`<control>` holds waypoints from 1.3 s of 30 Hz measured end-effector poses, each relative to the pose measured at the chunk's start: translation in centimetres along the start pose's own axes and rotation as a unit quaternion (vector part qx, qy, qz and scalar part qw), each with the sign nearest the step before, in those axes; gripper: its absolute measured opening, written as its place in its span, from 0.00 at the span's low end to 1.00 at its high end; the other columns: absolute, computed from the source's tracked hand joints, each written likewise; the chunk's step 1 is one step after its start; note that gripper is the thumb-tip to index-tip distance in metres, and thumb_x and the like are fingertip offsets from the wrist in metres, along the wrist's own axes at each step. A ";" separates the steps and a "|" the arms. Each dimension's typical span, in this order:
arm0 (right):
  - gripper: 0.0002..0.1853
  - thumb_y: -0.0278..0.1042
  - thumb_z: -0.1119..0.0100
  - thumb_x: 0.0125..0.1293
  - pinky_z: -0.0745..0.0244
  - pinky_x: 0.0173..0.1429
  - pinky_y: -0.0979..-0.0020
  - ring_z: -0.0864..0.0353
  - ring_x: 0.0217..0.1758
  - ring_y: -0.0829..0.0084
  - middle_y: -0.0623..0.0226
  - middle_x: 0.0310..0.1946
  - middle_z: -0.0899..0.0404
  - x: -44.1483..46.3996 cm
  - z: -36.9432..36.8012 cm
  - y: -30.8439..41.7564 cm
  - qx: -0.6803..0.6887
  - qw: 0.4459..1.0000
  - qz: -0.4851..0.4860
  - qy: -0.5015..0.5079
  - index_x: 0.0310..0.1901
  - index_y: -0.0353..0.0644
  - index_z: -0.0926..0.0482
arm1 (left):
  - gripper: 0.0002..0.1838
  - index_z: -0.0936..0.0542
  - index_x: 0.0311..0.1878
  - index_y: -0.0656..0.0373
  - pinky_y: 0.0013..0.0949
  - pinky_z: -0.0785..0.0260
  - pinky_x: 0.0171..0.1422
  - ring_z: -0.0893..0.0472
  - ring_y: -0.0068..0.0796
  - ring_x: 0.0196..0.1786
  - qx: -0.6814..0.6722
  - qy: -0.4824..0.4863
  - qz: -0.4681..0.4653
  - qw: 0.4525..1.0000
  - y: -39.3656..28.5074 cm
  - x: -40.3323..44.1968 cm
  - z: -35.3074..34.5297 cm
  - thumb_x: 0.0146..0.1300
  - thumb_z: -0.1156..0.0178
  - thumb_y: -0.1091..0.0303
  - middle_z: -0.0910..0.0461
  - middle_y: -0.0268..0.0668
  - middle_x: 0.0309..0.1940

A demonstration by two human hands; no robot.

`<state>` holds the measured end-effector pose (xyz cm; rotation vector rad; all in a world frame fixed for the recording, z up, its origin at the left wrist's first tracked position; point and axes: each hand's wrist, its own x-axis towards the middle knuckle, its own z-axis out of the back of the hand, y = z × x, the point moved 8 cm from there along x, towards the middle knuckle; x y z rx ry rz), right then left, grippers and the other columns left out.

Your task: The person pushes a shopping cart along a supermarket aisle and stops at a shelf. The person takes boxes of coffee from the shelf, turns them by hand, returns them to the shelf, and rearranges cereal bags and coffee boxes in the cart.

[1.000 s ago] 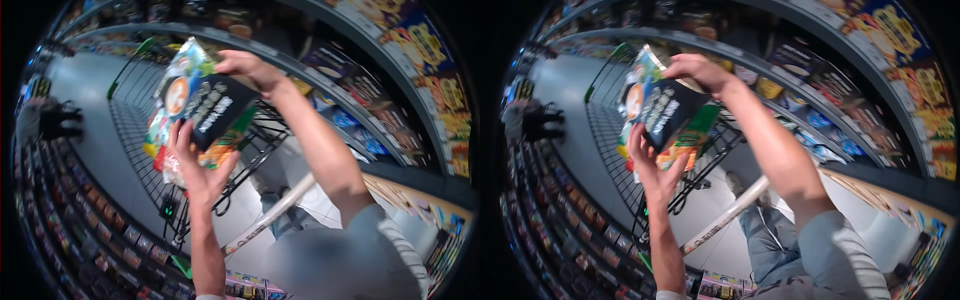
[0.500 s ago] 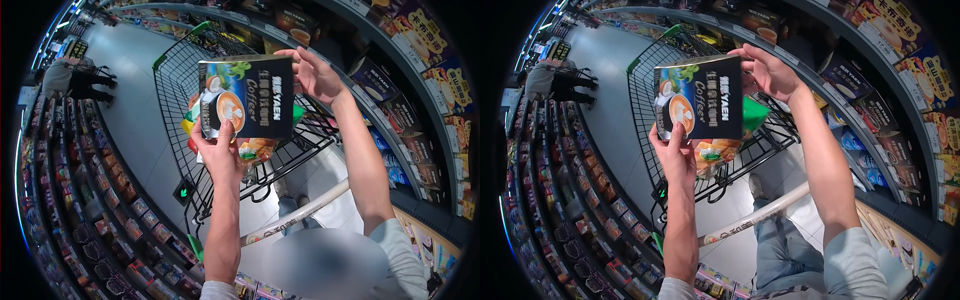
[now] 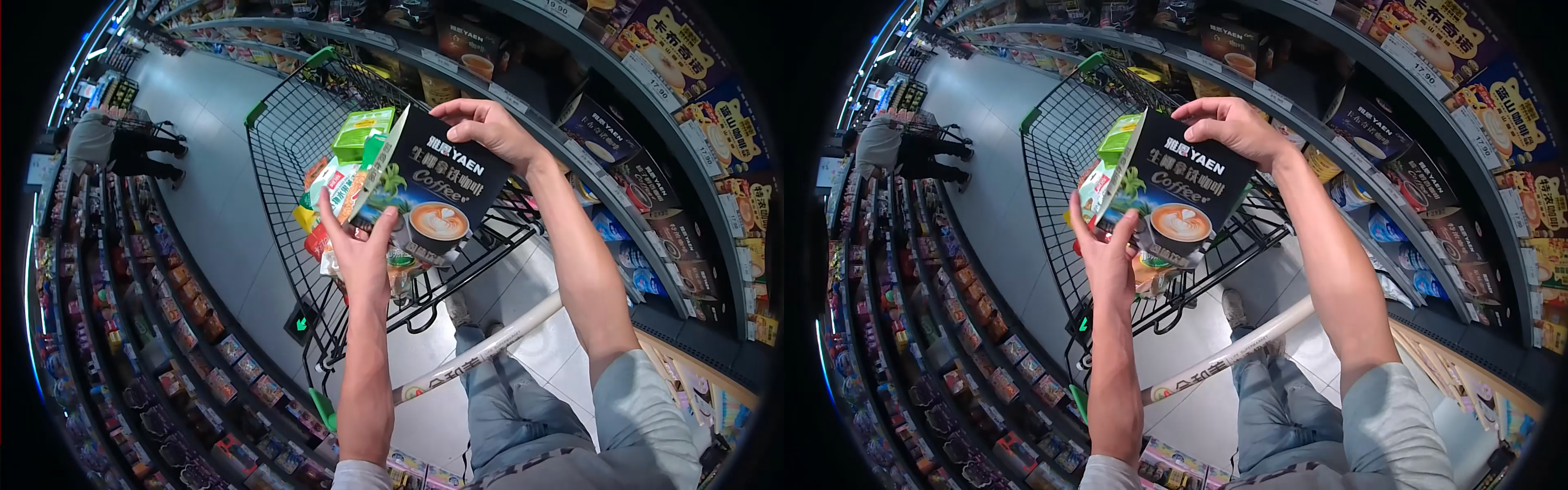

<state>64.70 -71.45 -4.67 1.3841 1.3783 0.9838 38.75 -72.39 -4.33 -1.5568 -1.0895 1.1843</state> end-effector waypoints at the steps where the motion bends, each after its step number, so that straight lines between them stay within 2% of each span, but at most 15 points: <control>1: 0.19 0.32 0.31 0.66 0.17 0.51 0.78 0.14 0.42 0.83 0.69 0.42 0.12 -0.1 -0.3 0.2 -0.007 1.000 0.003 0.010 0.57 0.37 0.17 | 0.48 0.44 0.82 0.48 0.22 0.31 0.35 0.19 0.21 0.46 0.029 0.009 -0.005 1.000 0.2 0.2 0.0 0.62 0.28 0.74 0.23 0.40 0.57; 2: 0.19 0.32 0.31 0.66 0.17 0.51 0.78 0.14 0.43 0.84 0.69 0.43 0.12 -0.2 -0.4 0.3 -0.007 1.000 -0.004 0.009 0.57 0.37 0.17 | 0.41 0.34 0.78 0.52 0.20 0.33 0.31 0.19 0.18 0.41 0.028 0.029 0.003 0.999 0.5 0.2 -0.2 0.63 0.28 0.73 0.20 0.38 0.52; 8: 0.16 0.38 0.32 0.71 0.21 0.52 0.80 0.16 0.48 0.85 0.70 0.47 0.12 -0.1 0.6 0.8 0.004 0.999 -0.006 -0.048 0.56 0.40 0.15 | 0.31 0.29 0.71 0.57 0.19 0.35 0.28 0.19 0.16 0.37 -0.037 -0.003 0.027 0.999 1.1 0.3 0.0 0.67 0.29 0.70 0.17 0.34 0.43; 9: 0.19 0.43 0.33 0.72 0.21 0.51 0.80 0.17 0.49 0.84 0.69 0.49 0.14 0.1 1.2 0.3 0.028 0.997 -0.022 -0.066 0.57 0.40 0.18 | 0.30 0.30 0.70 0.57 0.20 0.33 0.29 0.18 0.17 0.38 -0.042 -0.011 0.028 0.999 1.2 0.3 0.1 0.68 0.30 0.70 0.17 0.35 0.43; 12: 0.28 0.49 0.36 0.74 0.20 0.50 0.76 0.19 0.57 0.76 0.64 0.59 0.20 0.2 1.4 -0.7 0.113 0.988 -0.045 -0.090 0.68 0.45 0.30 | 0.24 0.34 0.65 0.60 0.41 0.14 0.47 0.16 0.34 0.51 -0.085 -0.072 0.050 0.993 1.8 0.4 1.4 0.72 0.34 0.72 0.21 0.45 0.54; 16: 0.42 0.46 0.30 0.70 0.18 0.51 0.69 0.18 0.57 0.70 0.60 0.59 0.23 -0.9 -2.3 0.0 0.003 0.994 -0.106 -0.002 0.78 0.46 0.43 | 0.24 0.39 0.63 0.55 0.45 0.12 0.37 0.16 0.38 0.51 -0.143 -0.107 0.045 0.983 1.4 0.7 2.3 0.73 0.36 0.68 0.26 0.47 0.58; 19: 0.44 0.44 0.24 0.65 0.20 0.49 0.66 0.17 0.54 0.71 0.62 0.57 0.18 -0.3 -3.1 -0.1 -0.010 0.998 -0.068 0.018 0.76 0.47 0.40 | 0.23 0.37 0.62 0.54 0.43 0.12 0.37 0.15 0.37 0.50 -0.123 -0.107 0.029 0.986 0.9 0.2 1.7 0.73 0.35 0.69 0.25 0.47 0.57; 20: 0.43 0.38 0.26 0.65 0.19 0.48 0.71 0.20 0.56 0.76 0.64 0.57 0.20 -0.5 -2.8 -0.2 -0.016 0.996 -0.081 0.013 0.78 0.48 0.41 | 0.22 0.37 0.61 0.54 0.40 0.12 0.37 0.15 0.36 0.49 -0.126 -0.105 0.036 0.986 1.3 0.3 1.7 0.73 0.35 0.70 0.24 0.46 0.56; 25: 0.41 0.37 0.28 0.66 0.26 0.40 0.80 0.22 0.50 0.84 0.73 0.52 0.20 -0.5 -2.1 0.1 -0.001 0.997 -0.074 -0.013 0.77 0.46 0.37 | 0.22 0.36 0.58 0.54 0.36 0.15 0.38 0.15 0.32 0.46 -0.093 -0.100 0.042 0.990 0.8 -0.2 1.0 0.71 0.33 0.68 0.22 0.43 0.51; 28: 0.32 0.40 0.28 0.65 0.26 0.39 0.73 0.21 0.43 0.80 0.71 0.41 0.19 0.4 -1.0 -0.7 -0.044 0.996 -0.054 -0.047 0.68 0.43 0.29 | 0.19 0.33 0.51 0.55 0.35 0.15 0.40 0.17 0.27 0.43 -0.065 -0.110 0.028 0.991 0.5 -0.3 1.1 0.70 0.32 0.64 0.23 0.38 0.44; 29: 0.26 0.41 0.28 0.65 0.28 0.37 0.75 0.24 0.40 0.82 0.72 0.39 0.20 0.2 -0.3 -0.8 -0.073 0.993 -0.053 -0.073 0.61 0.42 0.25 | 0.16 0.32 0.45 0.54 0.31 0.21 0.35 0.20 0.24 0.40 -0.041 -0.093 0.038 0.994 1.7 0.4 1.9 0.70 0.32 0.64 0.24 0.36 0.41; 32: 0.21 0.41 0.28 0.65 0.33 0.34 0.78 0.26 0.38 0.84 0.73 0.39 0.20 0.2 0.2 -0.1 -0.073 0.994 -0.022 -0.079 0.55 0.42 0.23 | 0.17 0.33 0.41 0.54 0.23 0.42 0.27 0.29 0.18 0.31 -0.009 -0.085 0.014 0.996 1.9 0.3 1.3 0.68 0.31 0.65 0.27 0.32 0.36; 35: 0.29 0.42 0.27 0.66 0.23 0.54 0.73 0.19 0.52 0.76 0.63 0.53 0.18 0.2 -0.2 0.3 -0.054 0.998 0.037 -0.024 0.66 0.41 0.23 | 0.17 0.33 0.37 0.52 0.22 0.44 0.27 0.33 0.14 0.29 -0.007 -0.051 -0.049 0.997 1.8 0.0 0.3 0.70 0.31 0.63 0.30 0.28 0.32; 37: 0.32 0.40 0.27 0.66 0.25 0.63 0.69 0.20 0.59 0.72 0.58 0.58 0.19 -0.8 -0.9 1.6 -0.148 0.985 0.083 -0.032 0.70 0.41 0.25 | 0.17 0.33 0.35 0.52 0.21 0.44 0.27 0.34 0.15 0.29 0.049 -0.057 -0.057 0.996 1.2 -0.4 0.0 0.73 0.35 0.61 0.32 0.26 0.31; 39: 0.30 0.39 0.28 0.66 0.24 0.62 0.68 0.19 0.57 0.71 0.58 0.56 0.17 -3.1 -1.3 2.6 -0.194 0.971 0.107 -0.088 0.67 0.38 0.23 | 0.15 0.32 0.37 0.52 0.20 0.34 0.27 0.25 0.15 0.31 0.036 -0.058 -0.056 0.996 1.9 -0.3 0.0 0.75 0.38 0.57 0.27 0.26 0.31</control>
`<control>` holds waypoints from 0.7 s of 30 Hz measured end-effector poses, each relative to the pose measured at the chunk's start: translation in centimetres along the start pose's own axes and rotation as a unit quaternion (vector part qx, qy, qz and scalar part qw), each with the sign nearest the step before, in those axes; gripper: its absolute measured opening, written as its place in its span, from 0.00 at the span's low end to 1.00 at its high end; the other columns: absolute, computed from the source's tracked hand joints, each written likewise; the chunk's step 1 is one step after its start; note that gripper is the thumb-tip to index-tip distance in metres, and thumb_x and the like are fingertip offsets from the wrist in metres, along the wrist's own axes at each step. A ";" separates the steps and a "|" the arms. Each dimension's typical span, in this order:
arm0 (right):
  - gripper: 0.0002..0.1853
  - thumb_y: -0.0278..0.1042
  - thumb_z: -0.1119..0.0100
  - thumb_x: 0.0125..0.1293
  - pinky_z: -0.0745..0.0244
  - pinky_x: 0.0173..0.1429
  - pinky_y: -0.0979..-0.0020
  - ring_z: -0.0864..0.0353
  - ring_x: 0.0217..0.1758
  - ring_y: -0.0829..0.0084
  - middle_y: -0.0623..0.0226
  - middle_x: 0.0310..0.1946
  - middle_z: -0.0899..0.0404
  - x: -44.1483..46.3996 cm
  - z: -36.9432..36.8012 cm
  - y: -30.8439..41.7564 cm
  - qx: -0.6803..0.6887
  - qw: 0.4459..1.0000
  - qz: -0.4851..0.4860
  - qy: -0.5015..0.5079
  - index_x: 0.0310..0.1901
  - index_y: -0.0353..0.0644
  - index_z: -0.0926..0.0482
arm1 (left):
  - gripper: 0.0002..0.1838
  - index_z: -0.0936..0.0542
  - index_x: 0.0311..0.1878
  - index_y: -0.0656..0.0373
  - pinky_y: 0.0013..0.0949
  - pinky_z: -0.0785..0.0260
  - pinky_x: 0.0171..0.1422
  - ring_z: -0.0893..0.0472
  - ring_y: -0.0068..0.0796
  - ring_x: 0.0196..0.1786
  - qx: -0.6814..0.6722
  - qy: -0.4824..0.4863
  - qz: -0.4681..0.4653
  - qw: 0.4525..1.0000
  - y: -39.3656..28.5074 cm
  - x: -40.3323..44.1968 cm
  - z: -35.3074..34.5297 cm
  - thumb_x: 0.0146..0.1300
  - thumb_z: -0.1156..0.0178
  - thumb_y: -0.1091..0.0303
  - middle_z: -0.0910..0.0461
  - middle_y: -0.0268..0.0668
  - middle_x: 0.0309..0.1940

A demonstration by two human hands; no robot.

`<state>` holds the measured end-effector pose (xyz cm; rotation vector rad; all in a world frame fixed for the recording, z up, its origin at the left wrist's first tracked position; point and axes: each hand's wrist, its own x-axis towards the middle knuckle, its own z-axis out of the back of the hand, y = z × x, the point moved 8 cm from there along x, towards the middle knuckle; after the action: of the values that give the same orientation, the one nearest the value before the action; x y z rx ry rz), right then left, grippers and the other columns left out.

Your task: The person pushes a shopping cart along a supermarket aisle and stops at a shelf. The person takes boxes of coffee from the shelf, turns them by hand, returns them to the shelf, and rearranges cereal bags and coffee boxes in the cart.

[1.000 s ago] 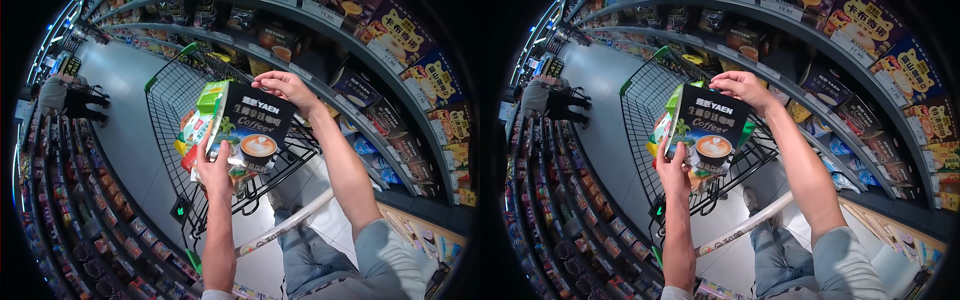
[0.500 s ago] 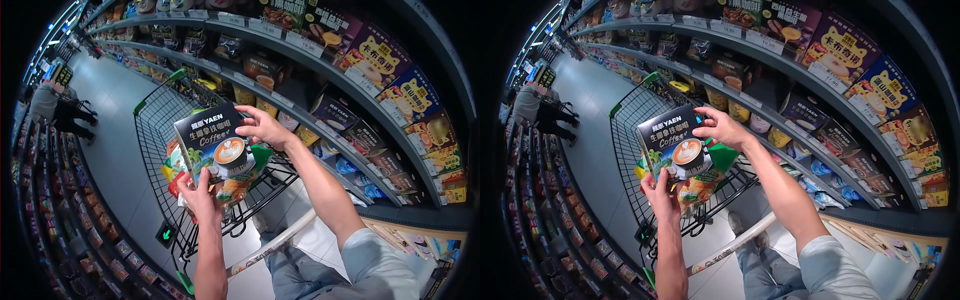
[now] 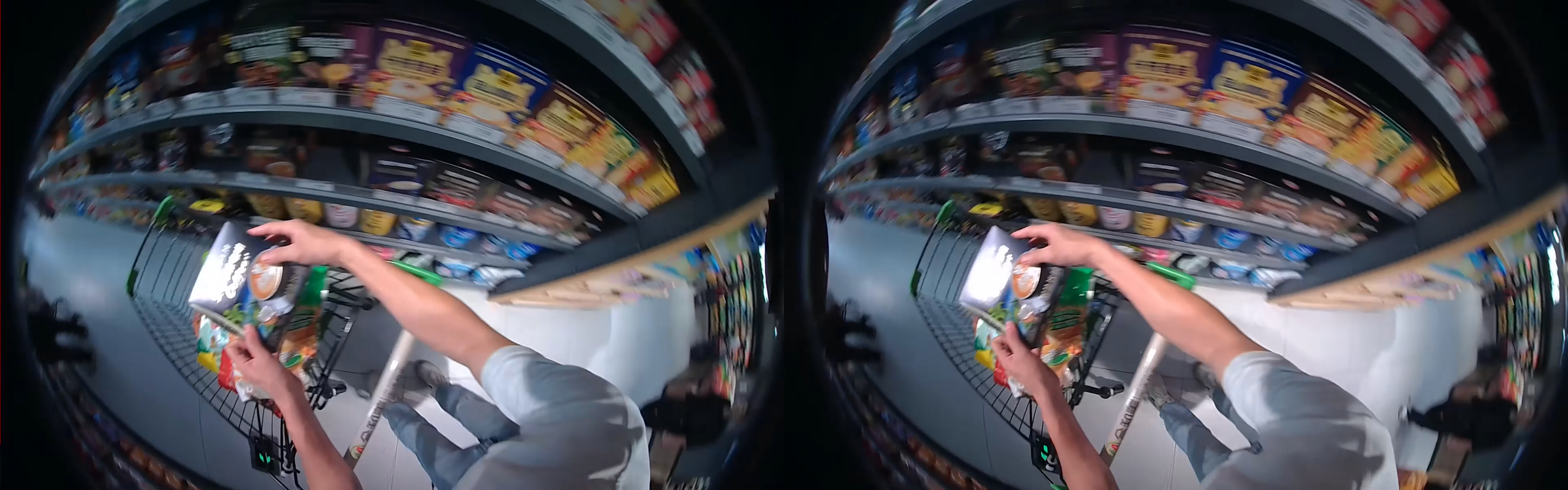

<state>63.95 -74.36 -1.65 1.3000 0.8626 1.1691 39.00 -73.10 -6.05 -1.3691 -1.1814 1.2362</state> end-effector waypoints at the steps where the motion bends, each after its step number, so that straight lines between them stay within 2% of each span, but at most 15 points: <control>1: 0.29 0.38 0.28 0.66 0.24 0.62 0.68 0.18 0.56 0.71 0.58 0.55 0.17 -1.3 0.5 0.0 0.008 0.999 -0.035 -0.032 0.66 0.37 0.23 | 0.15 0.32 0.38 0.53 0.20 0.32 0.28 0.22 0.16 0.33 -0.010 0.023 0.013 1.000 0.3 0.0 -0.1 0.75 0.39 0.57 0.25 0.28 0.33; 3: 0.26 0.35 0.30 0.67 0.24 0.63 0.68 0.17 0.57 0.69 0.58 0.52 0.15 -4.9 1.2 -0.1 0.062 0.988 -0.082 -0.115 0.64 0.34 0.23 | 0.13 0.32 0.39 0.54 0.21 0.29 0.29 0.18 0.18 0.40 -0.069 0.065 0.055 0.994 -0.1 -0.9 -1.3 0.76 0.41 0.60 0.22 0.32 0.39; 4: 0.28 0.34 0.31 0.69 0.24 0.64 0.67 0.18 0.60 0.68 0.55 0.56 0.16 -7.0 1.7 0.7 0.058 0.980 -0.039 -0.185 0.66 0.34 0.26 | 0.11 0.31 0.40 0.55 0.24 0.24 0.32 0.19 0.18 0.40 -0.101 0.088 0.059 0.989 -0.6 -1.6 -2.3 0.76 0.41 0.63 0.23 0.32 0.39; 6: 0.29 0.36 0.33 0.70 0.24 0.65 0.65 0.18 0.62 0.67 0.54 0.61 0.19 -12.1 2.3 2.5 0.036 0.961 -0.020 -0.275 0.69 0.34 0.29 | 0.10 0.31 0.41 0.56 0.27 0.19 0.38 0.21 0.19 0.39 -0.046 0.186 -0.002 0.981 1.0 -1.2 -3.1 0.76 0.40 0.65 0.24 0.31 0.38; 7: 0.31 0.38 0.36 0.72 0.24 0.65 0.65 0.19 0.63 0.66 0.52 0.65 0.22 -14.5 2.6 3.5 -0.038 0.951 -0.030 -0.307 0.72 0.35 0.31 | 0.09 0.30 0.41 0.56 0.29 0.18 0.43 0.23 0.19 0.40 -0.034 0.205 0.010 0.978 2.6 -1.2 -3.2 0.76 0.40 0.66 0.26 0.30 0.38; 8: 0.34 0.41 0.37 0.73 0.24 0.64 0.66 0.18 0.62 0.65 0.50 0.67 0.23 -16.5 2.4 2.4 -0.024 0.942 -0.066 -0.327 0.75 0.36 0.35 | 0.09 0.30 0.41 0.56 0.29 0.22 0.41 0.26 0.19 0.40 -0.052 0.218 0.024 0.974 3.3 -1.7 -4.2 0.76 0.40 0.66 0.26 0.29 0.37; 10: 0.38 0.46 0.38 0.74 0.24 0.64 0.63 0.18 0.64 0.57 0.45 0.68 0.25 -18.8 1.8 3.0 -0.039 0.932 -0.119 -0.339 0.78 0.37 0.40 | 0.10 0.30 0.40 0.56 0.29 0.24 0.40 0.27 0.18 0.40 -0.037 0.232 0.013 0.972 3.0 -2.5 -4.8 0.76 0.39 0.65 0.26 0.29 0.36; 12: 0.40 0.50 0.40 0.73 0.24 0.65 0.59 0.20 0.65 0.48 0.40 0.67 0.26 -21.5 0.4 3.4 -0.133 0.904 -0.254 -0.316 0.79 0.37 0.42 | 0.13 0.31 0.36 0.56 0.27 0.33 0.39 0.31 0.18 0.36 -0.012 0.228 0.011 0.973 2.8 -3.0 -4.7 0.74 0.37 0.65 0.30 0.27 0.32; 13: 0.41 0.53 0.41 0.73 0.24 0.64 0.55 0.21 0.64 0.42 0.37 0.64 0.24 -21.8 -0.1 4.0 -0.197 0.886 -0.139 -0.395 0.79 0.37 0.42 | 0.15 0.32 0.34 0.56 0.26 0.38 0.38 0.33 0.18 0.34 -0.001 0.226 0.008 0.974 2.4 -3.1 -4.5 0.73 0.35 0.65 0.32 0.26 0.30; 14: 0.39 0.52 0.39 0.72 0.24 0.64 0.54 0.19 0.62 0.42 0.38 0.63 0.22 -22.2 -0.5 4.1 -0.168 0.880 -0.125 -0.426 0.76 0.36 0.38 | 0.15 0.31 0.37 0.57 0.26 0.35 0.38 0.32 0.19 0.34 -0.020 0.229 0.015 0.973 1.9 -3.4 -4.2 0.72 0.34 0.63 0.32 0.27 0.31; 16: 0.37 0.51 0.38 0.72 0.23 0.64 0.54 0.18 0.61 0.43 0.40 0.61 0.21 -23.0 -1.7 6.1 -0.121 0.884 -0.193 -0.408 0.73 0.35 0.34 | 0.15 0.29 0.45 0.60 0.28 0.28 0.40 0.26 0.21 0.38 0.006 0.222 0.059 0.973 3.1 -3.4 -3.2 0.72 0.34 0.62 0.28 0.31 0.35; 17: 0.34 0.50 0.38 0.72 0.22 0.62 0.55 0.18 0.60 0.45 0.42 0.60 0.20 -23.2 -1.8 5.3 -0.187 0.865 -0.131 -0.447 0.71 0.35 0.31 | 0.17 0.29 0.51 0.61 0.29 0.25 0.42 0.23 0.24 0.42 0.025 0.223 0.061 0.973 3.2 -4.2 -2.6 0.72 0.33 0.62 0.26 0.34 0.40; 18: 0.34 0.49 0.37 0.72 0.21 0.60 0.56 0.16 0.57 0.46 0.42 0.59 0.19 -23.5 -1.8 5.3 -0.185 0.866 -0.117 -0.449 0.70 0.35 0.30 | 0.20 0.30 0.56 0.63 0.31 0.22 0.44 0.20 0.27 0.45 0.044 0.223 0.061 0.972 1.5 -6.1 -2.2 0.72 0.33 0.62 0.24 0.38 0.46; 19: 0.33 0.49 0.36 0.72 0.20 0.57 0.57 0.14 0.54 0.47 0.42 0.58 0.19 -23.7 -1.9 5.6 -0.181 0.868 -0.104 -0.450 0.70 0.35 0.30 | 0.28 0.34 0.66 0.66 0.33 0.21 0.48 0.18 0.32 0.51 0.062 0.239 0.026 0.969 0.4 -7.1 -1.9 0.72 0.33 0.61 0.24 0.45 0.55; 21: 0.31 0.47 0.35 0.71 0.18 0.54 0.58 0.12 0.50 0.50 0.44 0.55 0.17 -24.1 -2.3 5.8 -0.208 0.857 -0.048 -0.469 0.68 0.36 0.27 | 0.31 0.34 0.68 0.68 0.34 0.21 0.52 0.19 0.34 0.53 0.113 0.266 -0.001 0.957 -0.6 -7.5 -1.4 0.72 0.33 0.61 0.25 0.48 0.59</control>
<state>55.13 -97.56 0.43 1.2305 -0.0566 0.4644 40.12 -80.55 -4.48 -1.4043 -0.6439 0.8854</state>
